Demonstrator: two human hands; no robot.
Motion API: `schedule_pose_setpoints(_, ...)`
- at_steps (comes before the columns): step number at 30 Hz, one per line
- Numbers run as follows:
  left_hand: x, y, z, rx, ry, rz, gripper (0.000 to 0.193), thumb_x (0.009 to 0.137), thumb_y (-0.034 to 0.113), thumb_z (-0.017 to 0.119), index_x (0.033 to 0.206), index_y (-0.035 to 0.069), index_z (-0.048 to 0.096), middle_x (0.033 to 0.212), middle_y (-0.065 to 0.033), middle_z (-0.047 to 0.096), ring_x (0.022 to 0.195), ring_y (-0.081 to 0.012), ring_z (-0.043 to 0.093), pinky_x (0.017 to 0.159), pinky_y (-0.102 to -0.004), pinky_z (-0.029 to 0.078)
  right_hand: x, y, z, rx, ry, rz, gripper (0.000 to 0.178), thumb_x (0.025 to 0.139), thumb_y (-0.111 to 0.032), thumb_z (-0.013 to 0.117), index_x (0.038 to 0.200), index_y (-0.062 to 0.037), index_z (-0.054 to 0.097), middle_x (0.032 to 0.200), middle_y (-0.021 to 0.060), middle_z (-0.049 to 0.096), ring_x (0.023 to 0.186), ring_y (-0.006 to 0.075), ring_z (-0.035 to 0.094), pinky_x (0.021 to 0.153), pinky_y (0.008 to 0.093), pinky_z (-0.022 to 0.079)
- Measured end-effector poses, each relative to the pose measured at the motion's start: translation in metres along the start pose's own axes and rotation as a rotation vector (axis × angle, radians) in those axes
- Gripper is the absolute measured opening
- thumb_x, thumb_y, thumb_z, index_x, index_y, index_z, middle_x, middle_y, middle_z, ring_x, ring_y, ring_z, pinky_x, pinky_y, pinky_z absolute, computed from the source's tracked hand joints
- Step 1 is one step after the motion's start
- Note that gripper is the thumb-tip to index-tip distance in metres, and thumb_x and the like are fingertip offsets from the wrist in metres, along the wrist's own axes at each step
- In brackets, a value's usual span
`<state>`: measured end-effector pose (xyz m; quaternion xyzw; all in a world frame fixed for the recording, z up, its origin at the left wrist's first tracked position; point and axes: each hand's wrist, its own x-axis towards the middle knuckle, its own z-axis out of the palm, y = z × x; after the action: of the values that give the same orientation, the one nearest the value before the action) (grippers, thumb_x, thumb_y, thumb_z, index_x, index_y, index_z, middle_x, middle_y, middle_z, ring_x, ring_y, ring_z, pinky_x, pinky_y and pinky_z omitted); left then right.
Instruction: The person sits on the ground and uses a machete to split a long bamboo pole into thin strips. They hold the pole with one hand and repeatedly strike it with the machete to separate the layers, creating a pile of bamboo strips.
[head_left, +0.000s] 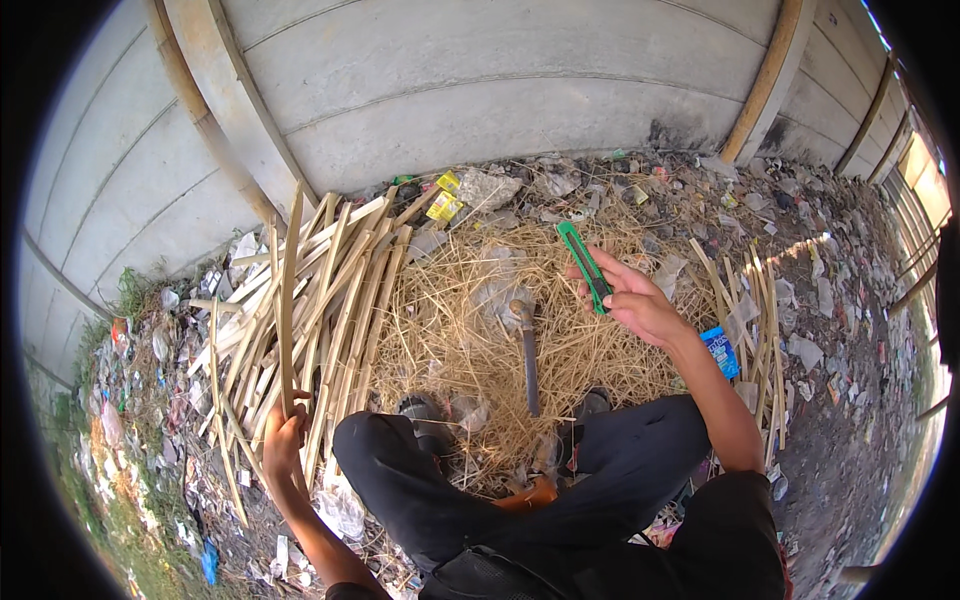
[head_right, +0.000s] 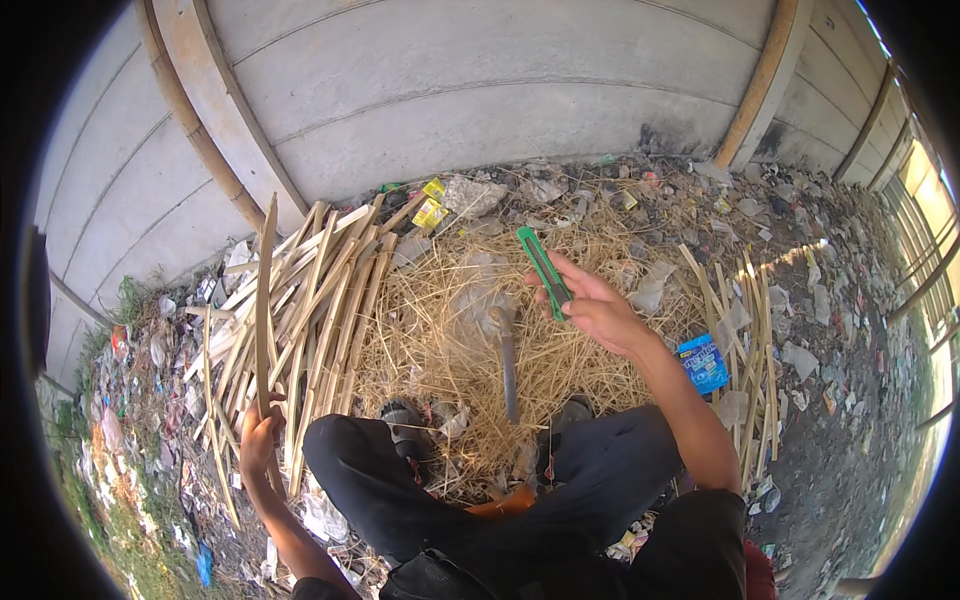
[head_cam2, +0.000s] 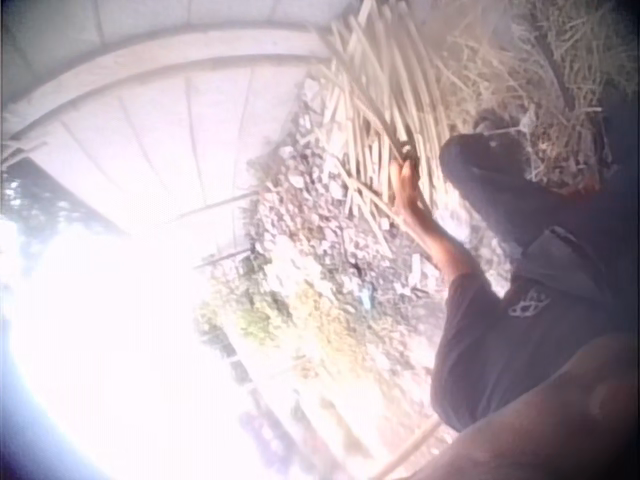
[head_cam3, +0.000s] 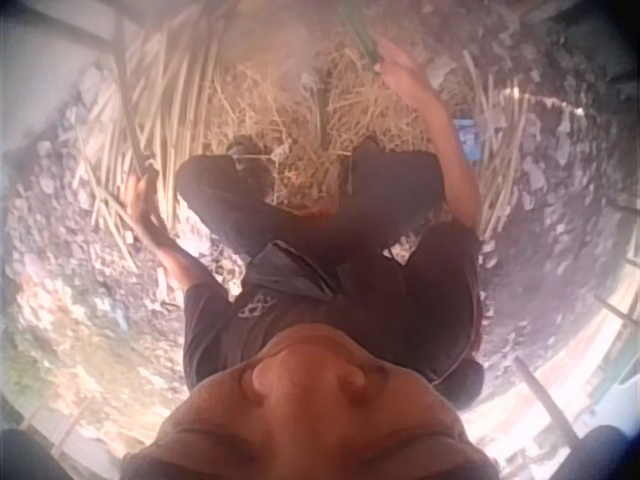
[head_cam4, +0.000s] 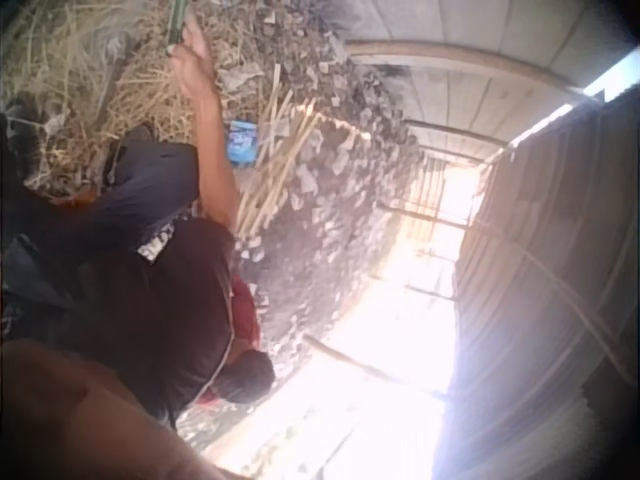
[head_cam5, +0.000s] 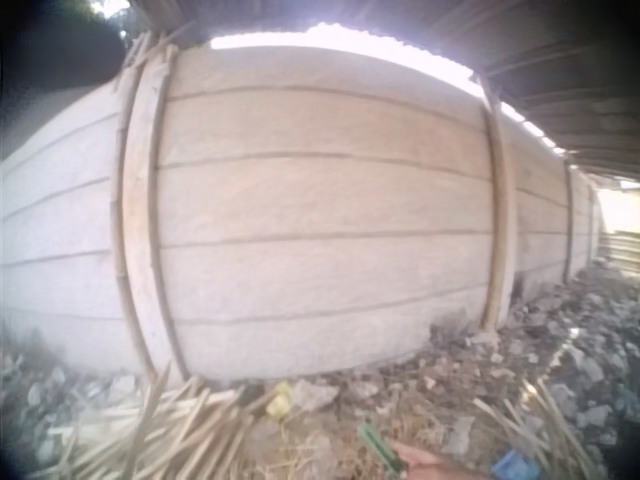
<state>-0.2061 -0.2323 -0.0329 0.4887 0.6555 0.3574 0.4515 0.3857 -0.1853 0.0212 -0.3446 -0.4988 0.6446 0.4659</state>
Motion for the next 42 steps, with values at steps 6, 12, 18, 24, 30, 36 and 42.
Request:
schedule_pose_setpoints(6, -0.009, -0.011, 0.001, -0.005, 0.001, -0.097, 0.034, 0.091, -0.003, 0.045, 0.119, 0.007, 0.060, 0.063, 0.0078, 0.037, 0.050, -0.0030, 0.034, 0.042, -0.0209, 0.023, 0.001, 0.011, 0.004, 0.022, -0.017, 0.080, 0.083, 0.086, 0.008, 0.045, 0.164, -0.0050, 0.018, 0.143, 0.0173, 0.049, 0.108, 0.0199, 0.055, 0.092, 0.0365, 0.046)
schedule_pose_setpoints(12, -0.015, -0.019, -0.003, -0.019, 0.004, -0.069, 0.033, 0.091, -0.001, 0.046, 0.119, 0.007, 0.063, 0.065, 0.0047, 0.049, 0.050, -0.0033, 0.036, 0.045, -0.0223, 0.028, 0.003, 0.014, 0.011, 0.034, -0.068, 0.133, 0.081, 0.089, 0.007, 0.041, 0.164, -0.0048, 0.015, 0.137, 0.0149, 0.049, 0.105, 0.0187, 0.054, 0.089, 0.0350, 0.045)
schedule_pose_setpoints(18, -0.018, -0.018, 0.000, -0.042, -0.031, -0.109, 0.035, 0.090, -0.003, 0.046, 0.120, 0.006, 0.063, 0.065, 0.0047, 0.050, 0.051, -0.0038, 0.039, 0.045, -0.0220, 0.028, 0.008, 0.023, 0.005, 0.067, -0.059, 0.145, 0.074, 0.094, 0.010, 0.037, 0.163, -0.0028, 0.013, 0.135, 0.0155, 0.049, 0.097, 0.0165, 0.051, 0.086, 0.0325, 0.047)
schedule_pose_setpoints(24, -0.016, -0.023, 0.002, 0.002, -0.046, -0.112, 0.034, 0.090, -0.006, 0.045, 0.118, 0.004, 0.062, 0.068, 0.0053, 0.046, 0.054, -0.0043, 0.042, 0.044, -0.0227, 0.029, 0.011, 0.036, -0.003, -0.013, -0.017, 0.163, 0.061, 0.106, -0.002, 0.041, 0.162, -0.0035, 0.018, 0.129, 0.0117, 0.052, 0.088, 0.0125, 0.047, 0.077, 0.0287, 0.045)
schedule_pose_setpoints(30, -0.015, -0.016, 0.007, 0.008, -0.060, -0.098, 0.034, 0.089, -0.002, 0.046, 0.117, 0.008, 0.062, 0.066, 0.0036, 0.051, 0.050, -0.0042, 0.041, 0.044, -0.0221, 0.030, 0.010, 0.034, 0.002, -0.241, -0.015, 0.117, 0.054, 0.109, -0.010, 0.042, 0.159, -0.0021, 0.025, 0.111, 0.0058, 0.055, 0.080, 0.0084, 0.044, 0.072, 0.0265, 0.044)
schedule_pose_setpoints(36, -0.018, 0.004, 0.015, 0.069, -0.094, -0.061, 0.034, 0.089, -0.004, 0.044, 0.118, 0.003, 0.060, 0.069, 0.0056, 0.042, 0.059, -0.0054, 0.041, 0.051, -0.0228, 0.032, 0.010, 0.032, 0.003, -0.268, 0.127, 0.113, 0.043, 0.108, -0.011, 0.046, 0.149, -0.0003, 0.038, 0.092, -0.0001, 0.050, 0.072, 0.0052, 0.041, 0.064, 0.0239, 0.040)
schedule_pose_setpoints(42, -0.023, 0.032, 0.026, 0.141, -0.105, -0.007, 0.034, 0.089, -0.001, 0.047, 0.121, 0.003, 0.059, 0.070, 0.0030, 0.046, 0.060, -0.0076, 0.043, 0.053, -0.0251, 0.035, 0.010, 0.026, 0.003, -0.332, 0.122, 0.078, 0.041, 0.108, -0.012, 0.047, 0.147, 0.0005, 0.041, 0.093, 0.0005, 0.053, 0.072, 0.0052, 0.043, 0.064, 0.0241, 0.041)
